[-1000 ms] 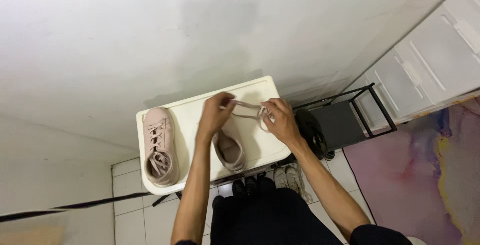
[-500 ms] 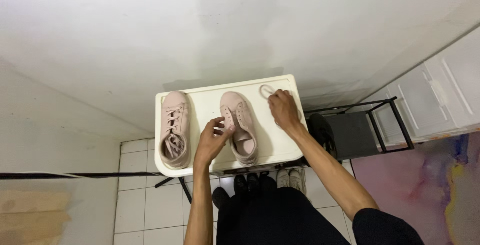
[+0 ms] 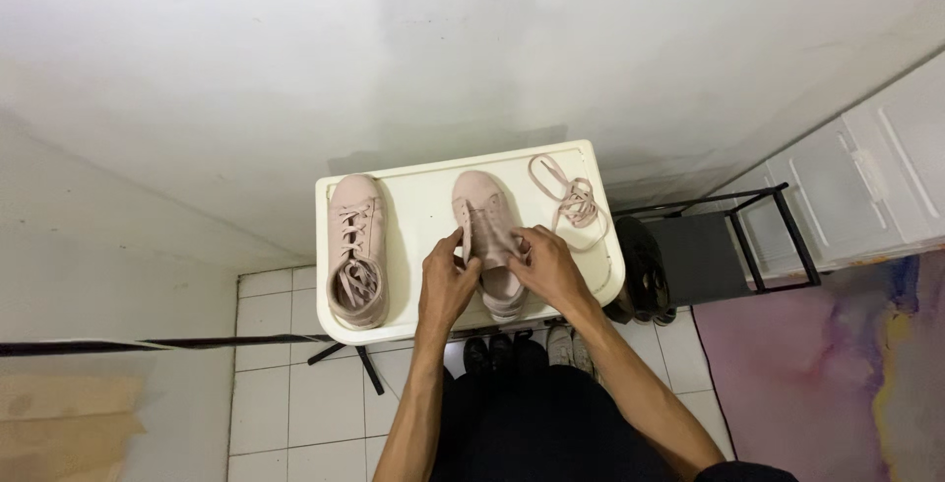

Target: The person picks up a pair of pink sneakers from a shoe rack and places them on a white plastic bin. They then untie the laces on both shoes, pulling the laces out of the eyelets and laying them aside.

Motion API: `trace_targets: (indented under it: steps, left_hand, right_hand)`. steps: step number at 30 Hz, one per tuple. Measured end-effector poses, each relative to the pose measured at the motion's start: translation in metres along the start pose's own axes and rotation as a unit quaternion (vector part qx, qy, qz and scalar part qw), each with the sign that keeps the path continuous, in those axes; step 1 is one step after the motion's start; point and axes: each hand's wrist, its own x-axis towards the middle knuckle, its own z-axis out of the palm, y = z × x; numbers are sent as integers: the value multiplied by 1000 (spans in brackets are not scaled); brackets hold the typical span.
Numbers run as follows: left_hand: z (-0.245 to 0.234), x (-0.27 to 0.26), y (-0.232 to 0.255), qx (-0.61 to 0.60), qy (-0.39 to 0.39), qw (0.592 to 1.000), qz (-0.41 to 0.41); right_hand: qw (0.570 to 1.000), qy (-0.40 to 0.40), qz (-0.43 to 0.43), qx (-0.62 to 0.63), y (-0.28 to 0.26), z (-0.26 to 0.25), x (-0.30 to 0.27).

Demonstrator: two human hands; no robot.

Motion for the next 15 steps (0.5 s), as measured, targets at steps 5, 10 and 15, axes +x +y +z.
trace_targets:
  steps: [5, 10, 15]
  left_hand:
    - [12, 8, 12, -47, -25, 999, -2]
    - [33, 21, 18, -70, -36, 995, 55]
    - [55, 30, 24, -72, -46, 992, 93]
  right_hand:
    - [999, 42, 11, -23, 30, -3, -1]
    - [994, 107, 5, -8, 30, -27, -3]
    - [988, 150, -30, -38, 19, -59, -9]
